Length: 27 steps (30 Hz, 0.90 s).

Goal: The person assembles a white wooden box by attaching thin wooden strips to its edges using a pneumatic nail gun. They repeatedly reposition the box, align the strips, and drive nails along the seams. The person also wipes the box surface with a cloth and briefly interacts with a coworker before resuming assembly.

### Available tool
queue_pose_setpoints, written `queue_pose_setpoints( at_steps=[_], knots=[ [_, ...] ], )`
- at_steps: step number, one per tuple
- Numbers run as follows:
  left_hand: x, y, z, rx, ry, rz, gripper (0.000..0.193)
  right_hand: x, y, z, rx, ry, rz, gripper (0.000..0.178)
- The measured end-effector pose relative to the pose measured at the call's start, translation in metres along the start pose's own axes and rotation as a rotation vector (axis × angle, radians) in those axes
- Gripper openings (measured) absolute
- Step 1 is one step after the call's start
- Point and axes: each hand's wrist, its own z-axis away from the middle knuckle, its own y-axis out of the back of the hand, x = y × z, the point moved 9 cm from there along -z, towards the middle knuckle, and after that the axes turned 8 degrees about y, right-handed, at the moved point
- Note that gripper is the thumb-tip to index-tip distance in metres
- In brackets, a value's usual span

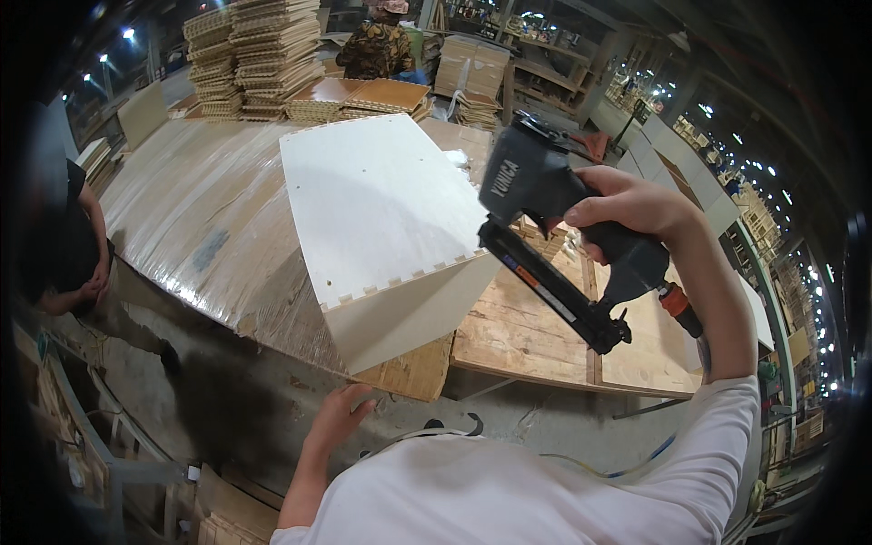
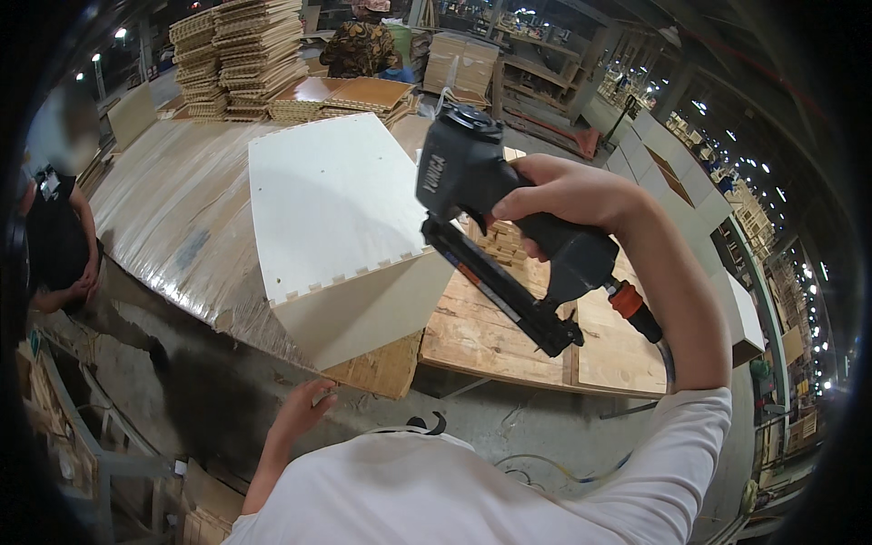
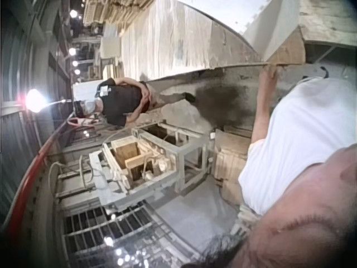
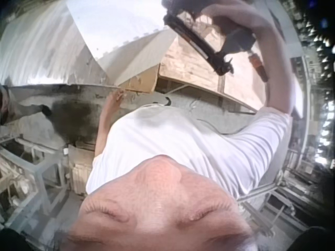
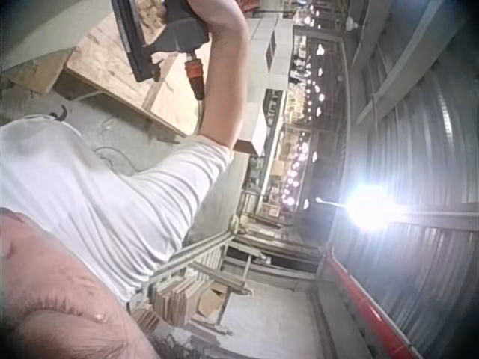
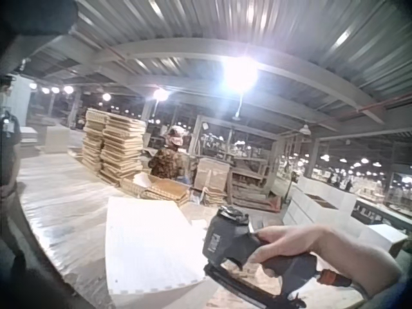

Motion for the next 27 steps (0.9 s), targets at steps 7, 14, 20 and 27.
queue_pose_setpoints(
  at_steps=[7,14,20,27],
  knots=[
    [-0.016,-0.003,0.012,0.046,-0.026,-0.032,0.029,-0.015,-0.031,-0.012,-0.107,0.02,-0.047,0.037],
    [-0.033,0.0,0.024,0.053,0.033,-0.014,0.031,-0.021,-0.039,-0.019,-0.149,0.061,0.0,0.035],
    [-0.029,0.011,0.034,0.08,0.054,-0.04,0.029,-0.037,-0.062,-0.025,-0.201,0.104,-0.009,0.034],
    [-0.043,0.015,0.047,0.111,0.117,-0.016,0.027,-0.046,-0.076,-0.026,-0.224,0.11,0.054,0.032]
  ],
)
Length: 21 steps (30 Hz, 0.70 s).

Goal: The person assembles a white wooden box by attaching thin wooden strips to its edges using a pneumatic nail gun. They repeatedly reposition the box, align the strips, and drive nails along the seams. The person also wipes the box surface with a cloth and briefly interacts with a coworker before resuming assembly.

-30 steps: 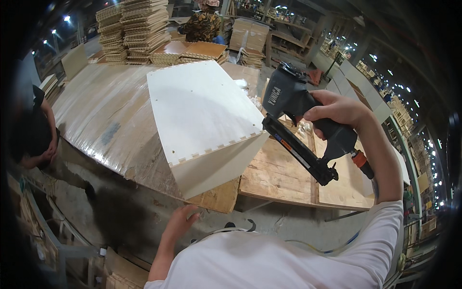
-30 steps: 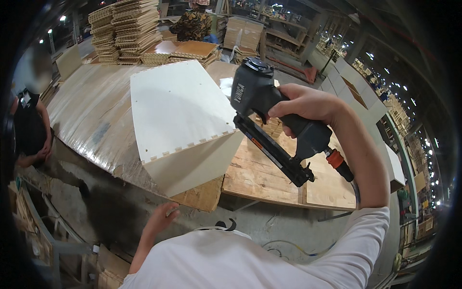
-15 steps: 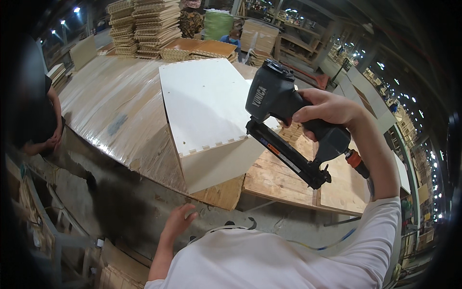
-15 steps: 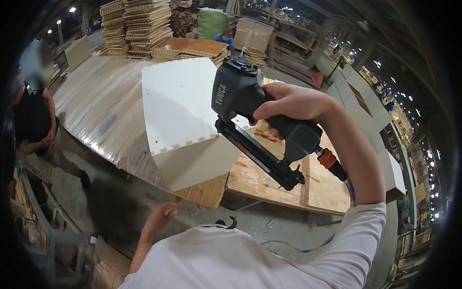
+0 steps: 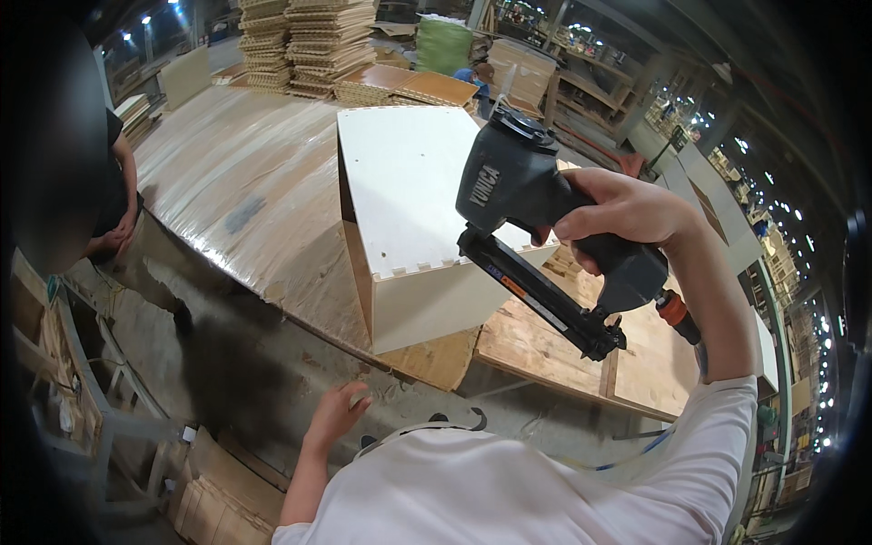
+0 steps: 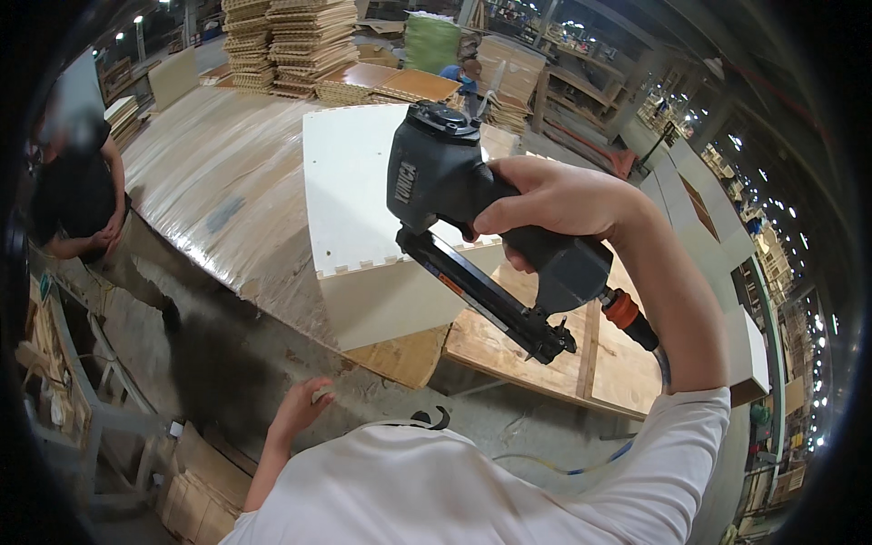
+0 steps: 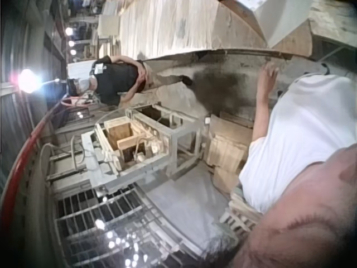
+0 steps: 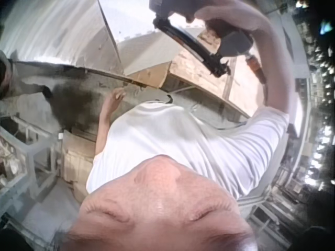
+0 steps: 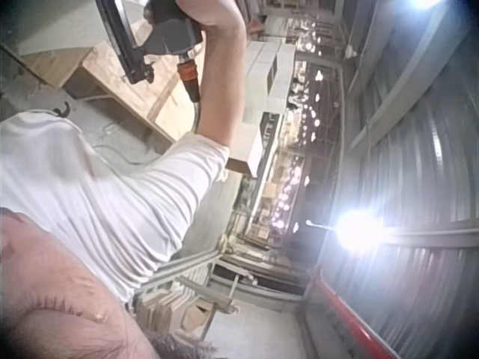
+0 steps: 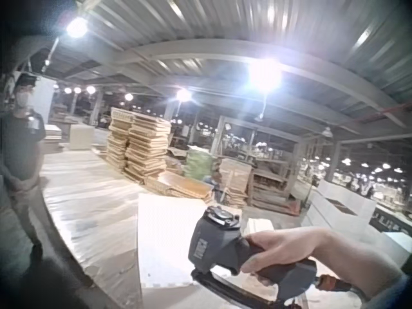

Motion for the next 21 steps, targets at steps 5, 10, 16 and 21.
queue_pose_setpoints(
  at_steps=[5,10,16,21],
  knots=[
    [-0.018,0.001,0.009,-0.019,0.098,-0.057,0.028,-0.02,-0.015,-0.007,-0.047,0.064,0.024,0.032],
    [-0.023,0.008,0.018,-0.001,0.068,-0.074,0.029,-0.038,-0.04,-0.024,-0.13,0.122,-0.014,0.033],
    [-0.042,0.009,0.031,0.008,0.117,-0.068,0.032,-0.039,-0.057,-0.037,-0.195,0.077,0.039,0.032],
    [-0.048,0.006,0.028,-0.085,0.212,-0.077,0.034,-0.039,-0.04,-0.021,-0.119,0.07,0.04,0.033]
  ],
)
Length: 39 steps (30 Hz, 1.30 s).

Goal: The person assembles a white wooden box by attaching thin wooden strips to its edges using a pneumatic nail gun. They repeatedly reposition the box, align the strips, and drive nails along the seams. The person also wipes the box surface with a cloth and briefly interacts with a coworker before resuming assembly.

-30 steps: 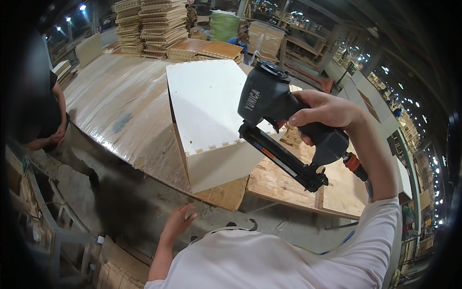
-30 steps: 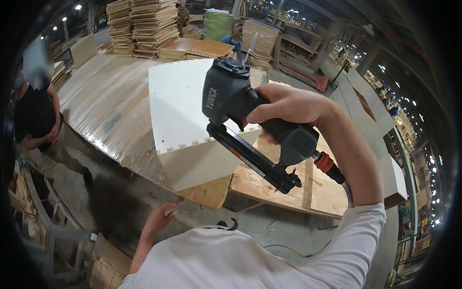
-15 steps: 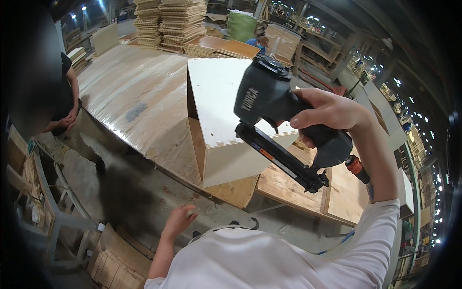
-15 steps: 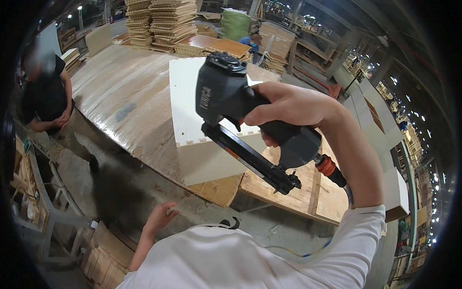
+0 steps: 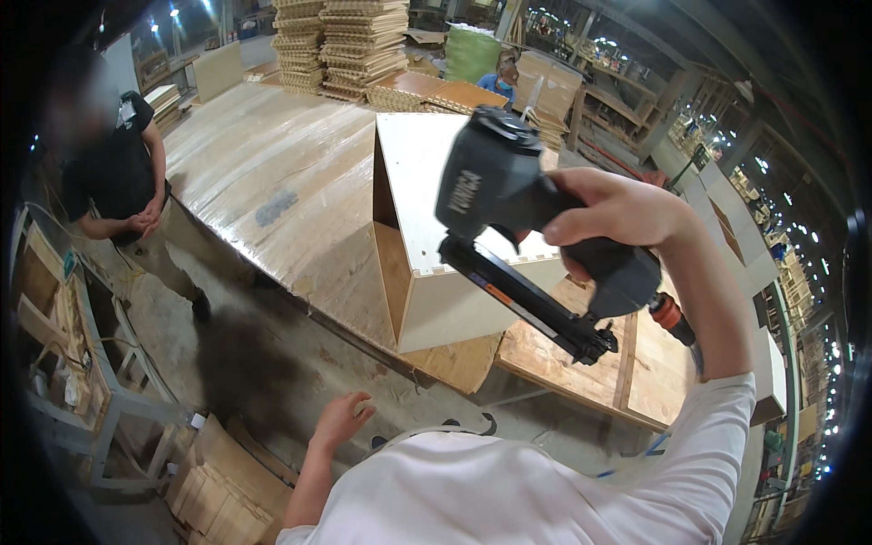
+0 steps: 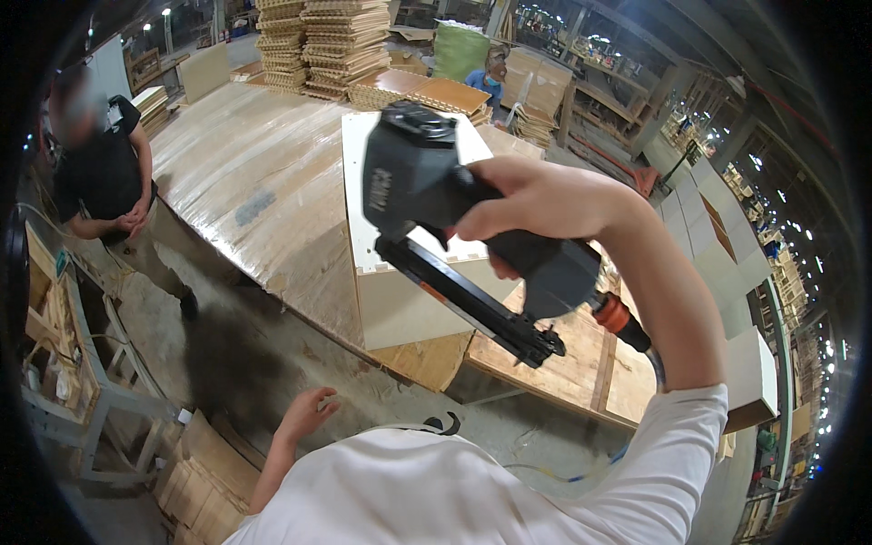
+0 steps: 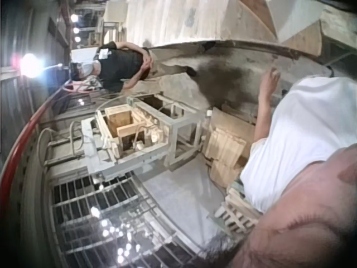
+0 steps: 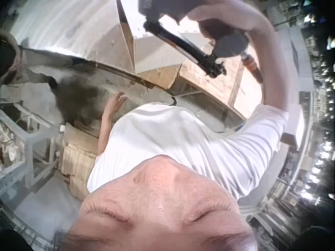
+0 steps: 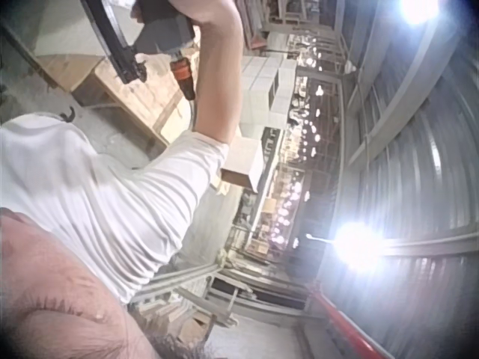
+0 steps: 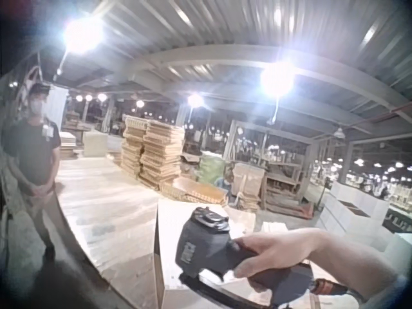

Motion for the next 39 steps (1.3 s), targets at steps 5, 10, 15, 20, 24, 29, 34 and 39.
queue_pose_setpoints(
  at_steps=[5,10,15,20,24,29,34,39],
  knots=[
    [0.044,0.01,-0.025,0.04,-0.099,0.182,0.041,0.033,0.046,0.073,0.309,0.118,-0.106,0.037],
    [0.071,0.019,-0.07,0.207,-0.291,0.205,0.057,0.139,0.062,0.169,0.806,0.191,-0.215,0.038],
    [0.102,0.013,-0.11,0.168,-0.367,0.502,0.058,0.294,0.042,0.188,1.001,0.064,-0.398,0.029],
    [0.113,0.017,-0.11,0.298,-0.261,0.59,0.03,0.42,0.031,0.157,1.017,-0.092,-0.286,0.031],
    [0.169,0.027,-0.066,0.474,-0.289,0.49,0.022,0.478,0.025,0.146,1.001,-0.143,-0.323,0.033],
    [0.269,0.086,-0.006,0.519,-0.376,0.601,0.022,0.493,0.042,0.131,0.918,-0.147,-0.361,0.034],
    [0.3,0.161,-0.046,0.421,-0.247,0.884,0.03,0.51,0.051,0.13,0.9,-0.264,-0.309,0.033],
    [0.305,0.252,-0.101,0.57,-0.351,0.863,0.045,0.518,0.058,0.131,0.91,-0.321,-0.219,0.038]
  ],
)
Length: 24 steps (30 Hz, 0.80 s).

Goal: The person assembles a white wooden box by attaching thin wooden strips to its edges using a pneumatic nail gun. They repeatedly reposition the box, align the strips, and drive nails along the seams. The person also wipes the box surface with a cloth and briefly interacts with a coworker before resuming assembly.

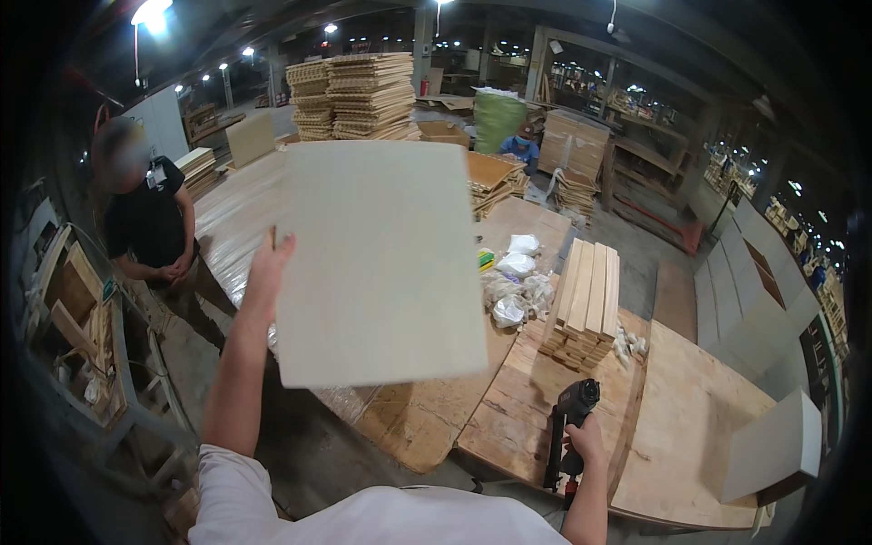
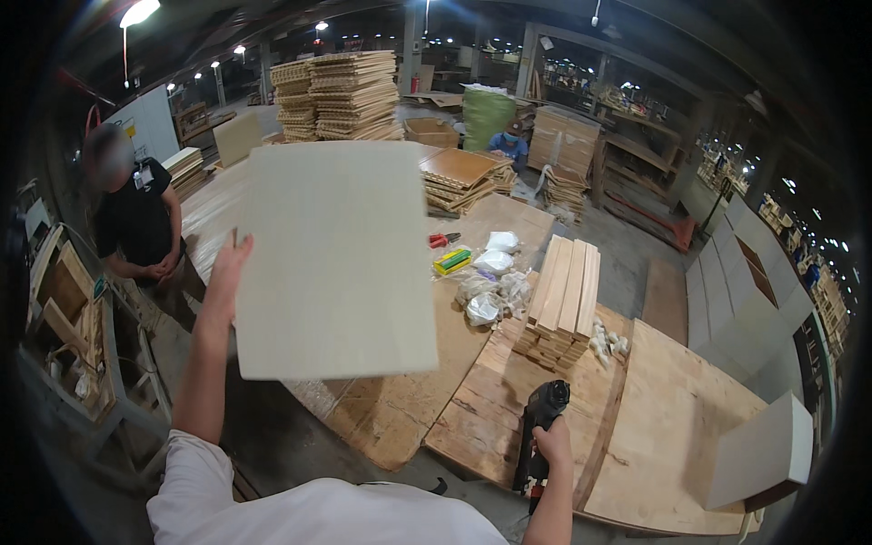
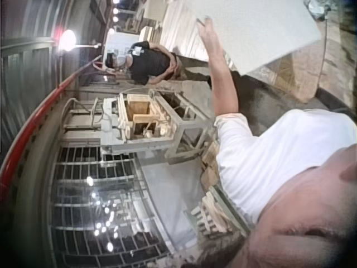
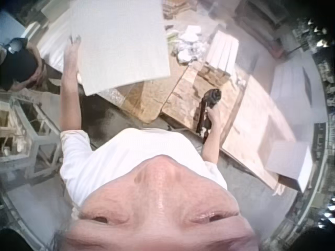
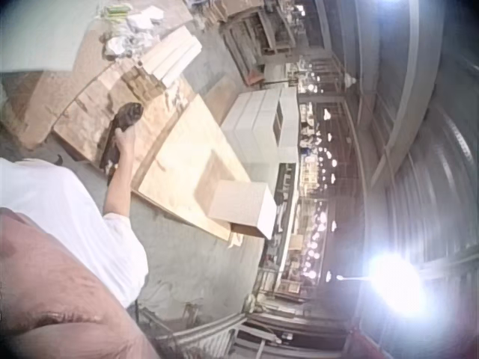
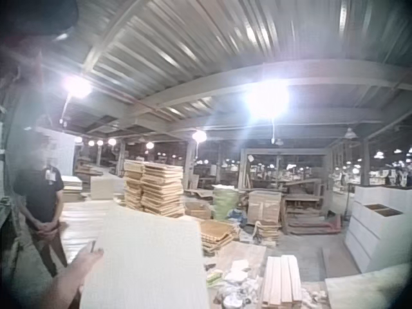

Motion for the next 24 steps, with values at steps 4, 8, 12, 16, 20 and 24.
queue_pose_setpoints(
  at_steps=[4,8,12,16,20,24],
  knots=[
    [-0.034,0.061,-0.072,-0.068,0.078,0.132,0.043,-0.006,-0.003,-0.003,-0.016,-0.032,-0.033,0.04],
    [-0.046,0.103,-0.11,0.014,0.078,0.143,0.045,-0.013,-0.011,-0.005,-0.078,0.019,-0.149,0.041],
    [-0.11,0.104,-0.098,-0.016,0.187,0.579,0.057,-0.007,-0.005,0.005,-0.028,-0.103,-0.133,0.043],
    [-0.201,0.095,-0.022,-0.152,0.099,0.268,0.071,-0.015,-0.007,0.008,-0.006,-0.078,-0.11,0.035],
    [-0.264,0.049,0.039,-0.311,0.067,-0.112,0.049,-0.021,-0.023,0.002,-0.049,-0.072,-0.157,0.035],
    [-0.279,0.037,0.038,-0.016,0.109,-0.215,0.031,-0.021,-0.024,0.004,-0.021,-0.071,-0.195,0.035]
  ],
)
